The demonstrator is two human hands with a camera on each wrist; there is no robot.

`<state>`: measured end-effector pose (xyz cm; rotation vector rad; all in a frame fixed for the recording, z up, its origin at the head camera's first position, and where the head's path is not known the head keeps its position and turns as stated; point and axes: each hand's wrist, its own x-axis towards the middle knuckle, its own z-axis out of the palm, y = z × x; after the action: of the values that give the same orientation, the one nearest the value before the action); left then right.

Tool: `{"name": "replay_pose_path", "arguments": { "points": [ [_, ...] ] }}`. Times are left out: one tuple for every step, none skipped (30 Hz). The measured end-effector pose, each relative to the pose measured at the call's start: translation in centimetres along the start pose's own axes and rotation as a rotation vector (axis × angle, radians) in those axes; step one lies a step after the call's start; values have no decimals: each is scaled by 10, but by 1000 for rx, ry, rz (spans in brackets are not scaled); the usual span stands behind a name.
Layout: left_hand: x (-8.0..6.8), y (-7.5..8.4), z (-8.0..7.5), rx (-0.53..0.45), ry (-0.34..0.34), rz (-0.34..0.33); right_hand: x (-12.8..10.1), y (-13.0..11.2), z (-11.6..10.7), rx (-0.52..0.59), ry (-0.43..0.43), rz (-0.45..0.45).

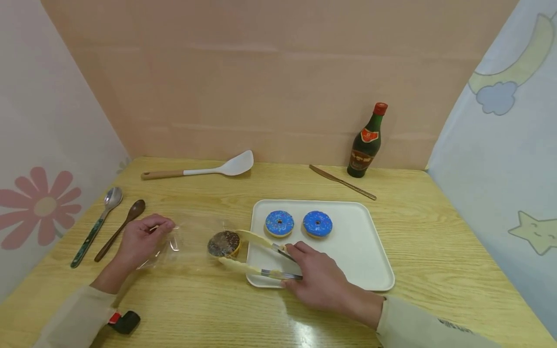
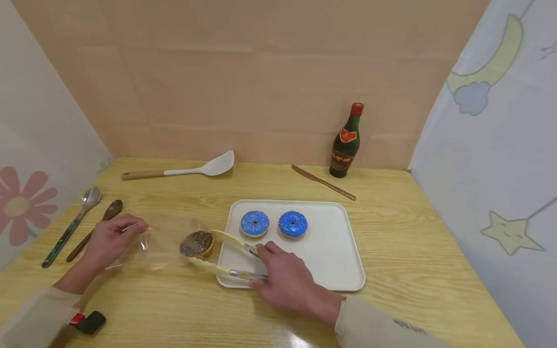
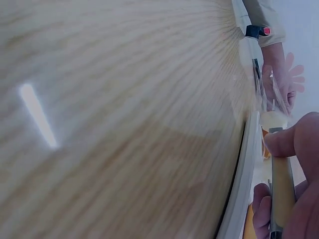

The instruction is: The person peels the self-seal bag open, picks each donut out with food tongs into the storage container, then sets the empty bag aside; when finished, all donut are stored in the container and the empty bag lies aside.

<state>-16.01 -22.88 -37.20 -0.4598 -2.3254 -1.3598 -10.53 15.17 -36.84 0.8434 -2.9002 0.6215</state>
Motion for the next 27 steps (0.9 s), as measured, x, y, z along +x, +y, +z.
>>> {"name": "replay_pose_path", "arguments": {
  "points": [
    [0, 0, 0, -2, -2, 2, 1, -1, 0, -1, -6, -2],
    [0, 0, 0, -7, -4, 4, 2, -2, -1, -1, -10, -3],
    [-1, 0, 0, -10, -5, 6, 2, -3, -1, -3, -12, -5],
    [-1, 0, 0, -11, -7, 7, 2, -4, -1, -5, -10, -9],
    [-1, -1, 0, -13, -9, 6, 2, -4, -1, -8, -6, -10],
    [-1, -2, -1, -15, -10, 7, 2, -4, -1, -7, -2, -11],
    [-1, -5, -1, -14, -8, 7, 1, -4, -1, -2, 5, -12],
    [-1, -10, -1, -11, -6, 7, 0, -4, -1, 4, 15, -13],
    [-2, -14, -1, -8, -4, 7, -1, -3, -1, 10, 26, -13],
    [-2, -19, -1, -4, -2, 7, -2, -3, 0, 16, 38, -12],
    [-2, -24, -2, 1, 0, 8, -4, -1, 0, 21, 51, -10],
    [-2, -28, -2, 5, 1, 7, -6, 0, 1, 27, 65, -7],
    [-2, -31, -2, 13, 2, 8, -8, 2, 1, 31, 82, -3],
    [-2, -34, -1, 21, 2, 11, -11, 4, 1, 30, 99, -2],
    [-2, -35, -1, 29, 3, 16, -14, 6, 2, 34, 115, 0],
    [-2, -35, -1, 35, 5, 21, -17, 8, 2, 42, 132, -1],
    [-2, -36, -2, 43, 7, 28, -20, 11, 2, 52, 149, -1],
    [-2, -36, -2, 48, 12, 30, -23, 12, 1, 68, 160, 2],
    [-2, -36, -2, 53, 17, 33, -26, 14, 1, 82, 170, 5],
    [-2, -36, -2, 59, 21, 36, -29, 16, 0, 98, 179, 7],
    [-2, -35, -3, 60, 23, 38, -32, 17, 0, 115, 187, 11],
    [-2, -35, -3, 59, 22, 37, -35, 19, -1, 128, 196, 15],
    [-2, -35, -3, 62, 24, 34, -38, 20, -2, 136, 206, 18],
    [-2, -34, -3, 62, 25, 30, -41, 21, -4, 143, 215, 21],
    [-2, -34, -3, 65, 25, 30, -43, 22, -5, 145, 228, 20],
    [-2, -34, -3, 68, 26, 30, -46, 23, -6, 150, 241, 16],
    [-2, -34, -3, 69, 28, 27, -48, 25, -7, 153, 253, 17]
  ]
}}
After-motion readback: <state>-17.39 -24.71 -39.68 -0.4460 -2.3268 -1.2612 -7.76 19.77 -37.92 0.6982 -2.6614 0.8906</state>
